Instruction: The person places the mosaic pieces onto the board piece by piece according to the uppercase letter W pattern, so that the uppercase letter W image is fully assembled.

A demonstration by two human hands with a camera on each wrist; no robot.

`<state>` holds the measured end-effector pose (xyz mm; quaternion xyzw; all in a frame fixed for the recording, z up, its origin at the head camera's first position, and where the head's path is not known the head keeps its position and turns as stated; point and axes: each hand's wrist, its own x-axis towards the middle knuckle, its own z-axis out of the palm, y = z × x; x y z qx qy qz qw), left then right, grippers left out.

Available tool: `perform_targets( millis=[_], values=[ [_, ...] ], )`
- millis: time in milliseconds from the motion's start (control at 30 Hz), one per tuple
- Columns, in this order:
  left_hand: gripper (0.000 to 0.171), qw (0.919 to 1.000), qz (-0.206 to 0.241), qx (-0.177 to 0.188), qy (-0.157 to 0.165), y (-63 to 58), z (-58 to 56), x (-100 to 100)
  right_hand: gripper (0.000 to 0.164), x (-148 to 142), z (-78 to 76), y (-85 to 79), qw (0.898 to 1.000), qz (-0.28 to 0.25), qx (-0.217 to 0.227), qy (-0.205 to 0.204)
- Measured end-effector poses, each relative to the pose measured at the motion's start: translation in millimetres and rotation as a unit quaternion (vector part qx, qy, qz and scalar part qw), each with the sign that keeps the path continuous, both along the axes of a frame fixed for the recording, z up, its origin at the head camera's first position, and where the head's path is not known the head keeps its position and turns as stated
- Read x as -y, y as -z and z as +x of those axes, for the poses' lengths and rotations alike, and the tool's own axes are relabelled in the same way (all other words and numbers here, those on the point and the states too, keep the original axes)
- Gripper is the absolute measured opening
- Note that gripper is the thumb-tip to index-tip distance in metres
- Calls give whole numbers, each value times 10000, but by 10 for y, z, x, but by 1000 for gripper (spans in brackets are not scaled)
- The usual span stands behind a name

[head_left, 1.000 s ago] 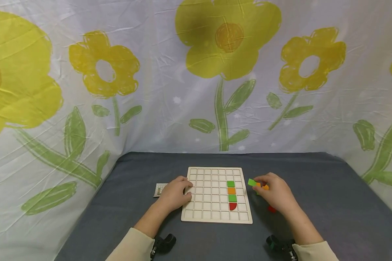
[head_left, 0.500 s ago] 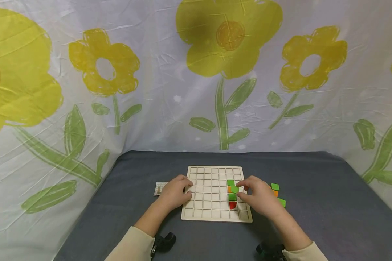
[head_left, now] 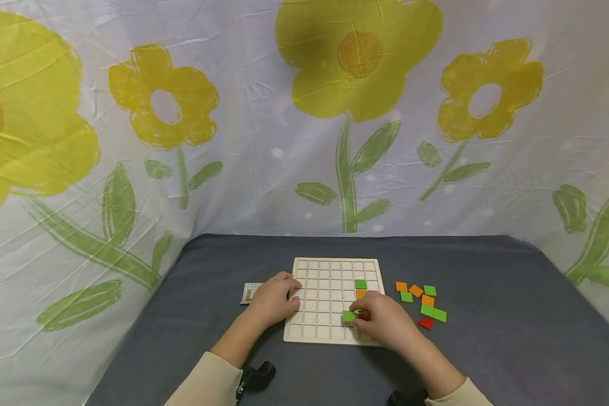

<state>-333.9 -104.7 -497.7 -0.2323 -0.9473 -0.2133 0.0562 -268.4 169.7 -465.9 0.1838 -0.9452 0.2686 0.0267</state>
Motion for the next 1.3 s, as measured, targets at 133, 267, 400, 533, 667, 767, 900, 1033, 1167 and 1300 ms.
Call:
perform_targets(
  millis=[133, 267, 400, 533, 667, 767, 900, 1033, 1167, 1300],
  values=[
    [31, 10000, -2, -4, 26, -3, 4, 0, 16, 18, -2, 56, 9996, 223, -145, 53],
    [32, 10000, 21, 40, 0, -1, 1, 5, 15, 19, -8, 87, 9994, 284, -151, 112],
    [32, 10000, -13, 15, -3, -1, 1, 5, 16, 13, -15, 98, 9991, 373, -186, 102],
    [31, 10000, 0, 11, -11, -4, -1, 1, 20, 10, -18, 94, 9989, 396, -242, 34],
    [31, 10000, 10, 38, -31, -6, -3, -4, 18, 9, -18, 102, 9991, 368, -198, 20],
    [31, 10000, -5, 37, -37, -6, -4, -4, 17, 6, -9, 114, 9988, 423, -220, 55],
    [31, 10000, -6, 12, -21, -7, -3, -4, 18, 0, -2, 123, 9964, 730, -440, 23],
    [31, 10000, 52, 9, 17, -14, 7, -3, 19, -6, -4, 116, 9942, 930, -534, -76],
    [31, 9999, 112, 22, 38, -12, 15, 0, 19, -30, -12, 101, 9954, 814, -499, -103],
    [31, 9999, 127, 22, 43, 1, 17, 0, 21, -88, -28, 72, 9977, 531, -421, 1]
  ],
)
